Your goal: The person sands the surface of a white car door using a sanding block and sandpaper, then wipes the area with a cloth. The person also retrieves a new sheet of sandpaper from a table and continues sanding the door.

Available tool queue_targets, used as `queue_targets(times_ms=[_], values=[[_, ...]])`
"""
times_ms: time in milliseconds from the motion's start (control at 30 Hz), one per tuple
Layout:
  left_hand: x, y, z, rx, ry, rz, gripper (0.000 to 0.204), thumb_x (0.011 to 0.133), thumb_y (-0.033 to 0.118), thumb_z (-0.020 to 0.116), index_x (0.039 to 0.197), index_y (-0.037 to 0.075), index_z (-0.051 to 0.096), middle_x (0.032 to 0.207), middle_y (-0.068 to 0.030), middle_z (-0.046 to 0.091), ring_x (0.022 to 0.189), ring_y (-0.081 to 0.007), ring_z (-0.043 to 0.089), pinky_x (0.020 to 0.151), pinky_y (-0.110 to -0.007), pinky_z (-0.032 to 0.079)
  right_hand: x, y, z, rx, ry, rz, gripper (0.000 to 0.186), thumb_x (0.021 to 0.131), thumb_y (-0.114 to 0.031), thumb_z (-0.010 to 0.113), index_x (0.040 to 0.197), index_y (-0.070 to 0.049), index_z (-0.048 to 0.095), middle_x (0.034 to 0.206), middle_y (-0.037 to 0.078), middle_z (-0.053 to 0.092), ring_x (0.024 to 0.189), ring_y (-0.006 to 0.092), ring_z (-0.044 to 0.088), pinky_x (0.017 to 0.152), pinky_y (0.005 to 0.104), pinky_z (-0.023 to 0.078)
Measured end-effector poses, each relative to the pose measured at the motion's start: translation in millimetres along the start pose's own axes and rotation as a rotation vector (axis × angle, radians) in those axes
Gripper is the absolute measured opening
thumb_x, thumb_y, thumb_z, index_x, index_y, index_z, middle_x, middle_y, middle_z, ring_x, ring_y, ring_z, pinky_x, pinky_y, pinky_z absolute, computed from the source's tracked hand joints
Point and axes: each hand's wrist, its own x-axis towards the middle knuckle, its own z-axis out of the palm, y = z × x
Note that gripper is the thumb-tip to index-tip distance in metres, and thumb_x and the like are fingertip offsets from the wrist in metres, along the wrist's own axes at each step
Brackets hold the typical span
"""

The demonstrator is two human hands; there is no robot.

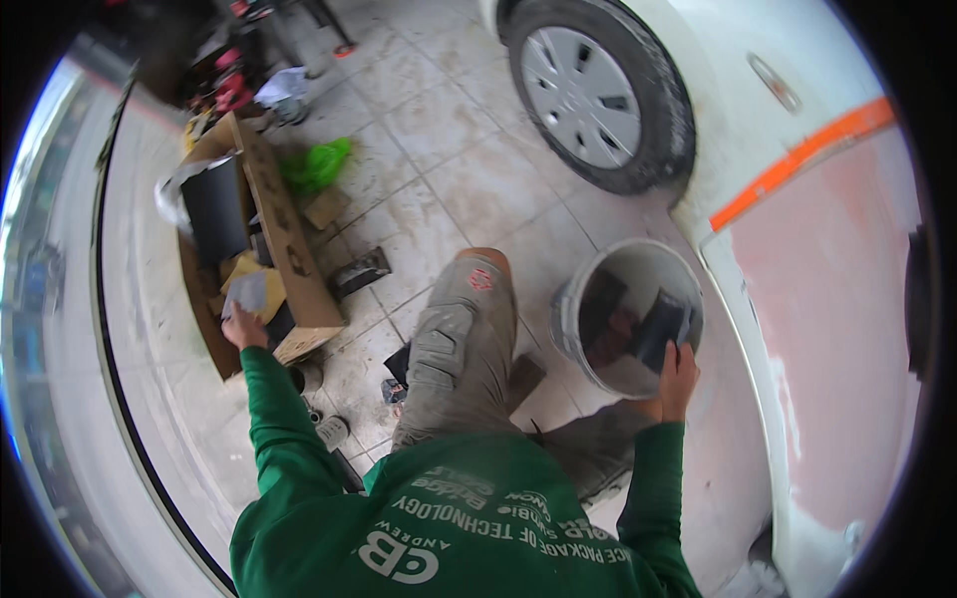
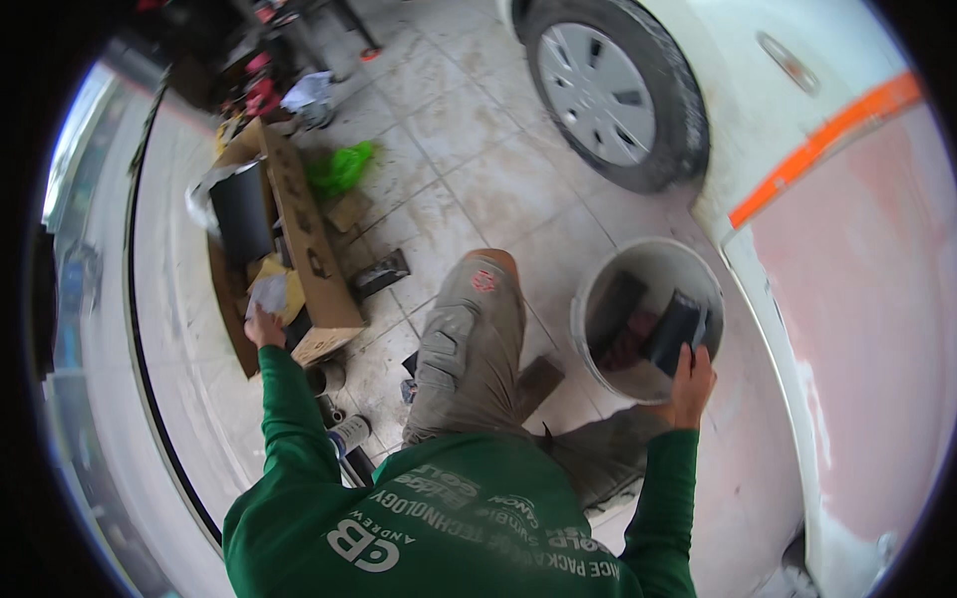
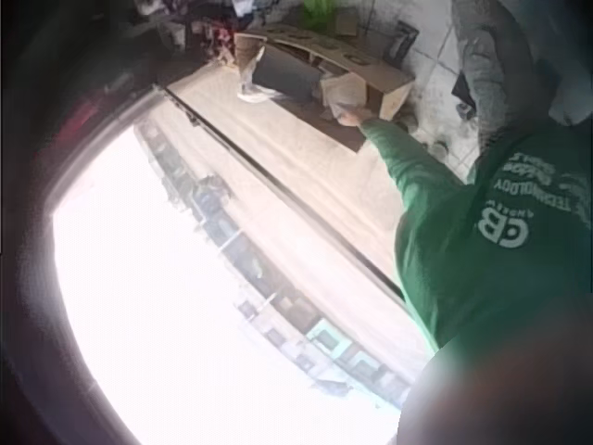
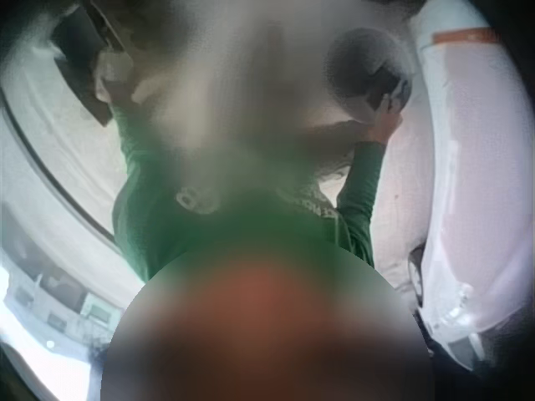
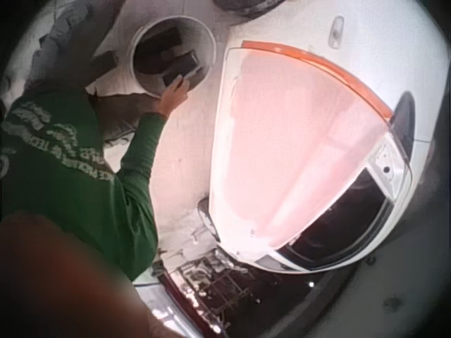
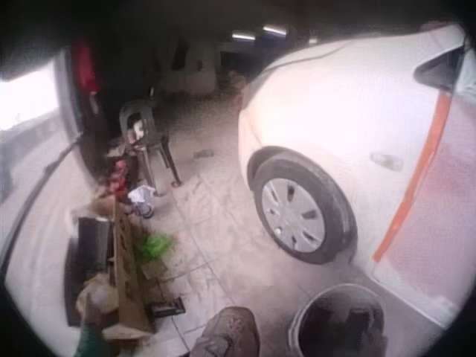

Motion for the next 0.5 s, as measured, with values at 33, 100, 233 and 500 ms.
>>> queue_targets(times_ms=[33, 100, 233, 500], values=[[48.0, 28.4, -34.9, 0.138, -0.092, 0.257, 0.035, 0.097, 0.03, 0.071, 0.101, -0.004, 0.061, 0.091, -0.0136, 0.068, 0.073, -0.022, 0.066, 0.065, -0.04, 0.059, 9.5, 4.4, 0.6, 0.017, 0.012, 0.101, 0.031, 0.103, -0.023, 0.065, 0.084, -0.002, 0.052, 0.062, 0.02, 0.05, 0.054, 0.0412, 0.047, 0.052, 0.0452, 0.038], [13.5, 32.8, 13.5, 0.634, 0.092, 0.638, 0.074, 0.096, 0.033, 0.074, 0.141, -0.019, 0.045, 0.13, -0.0276, 0.064, 0.107, -0.0282, 0.068, 0.088, -0.04, 0.058, 20.9, 6.8, -11.2, -0.084, 0.145, 0.004, 0.025, 0.102, -0.021, 0.066, 0.087, -0.004, 0.057, 0.064, 0.018, 0.057, 0.059, 0.0418, 0.058, 0.054, 0.0456, 0.044], [-199.1, 103.5, 176.3, 0.261, -0.696, 0.596, 0.038, 0.102, 0.017, 0.067, 0.132, -0.006, 0.064, 0.119, -0.0139, 0.073, 0.102, -0.0198, 0.07, 0.09, -0.032, 0.058, 23.3, 31.7, 9.5, -0.269, 0.239, -0.056, 0.013, 0.1, -0.018, 0.066, 0.096, -0.006, 0.063, 0.073, 0.015, 0.066, 0.07, 0.0399, 0.066, 0.063, 0.05, 0.051], [-619.6, -13.0, 363.0, 0.537, -2.396, 1.063, 0.026, 0.094, 0.026, 0.069, 0.106, 0.004, 0.076, 0.097, -0.0217, 0.075, 0.093, -0.0381, 0.074, 0.083, -0.044, 0.058, 20.8, 28.6, 10.6, -0.125, 0.431, 0.064, 0.014, 0.099, -0.012, 0.064, 0.11, -0.005, 0.066, 0.096, 0.016, 0.071, 0.087, 0.0367, 0.07, 0.074, 0.0453, 0.056]])
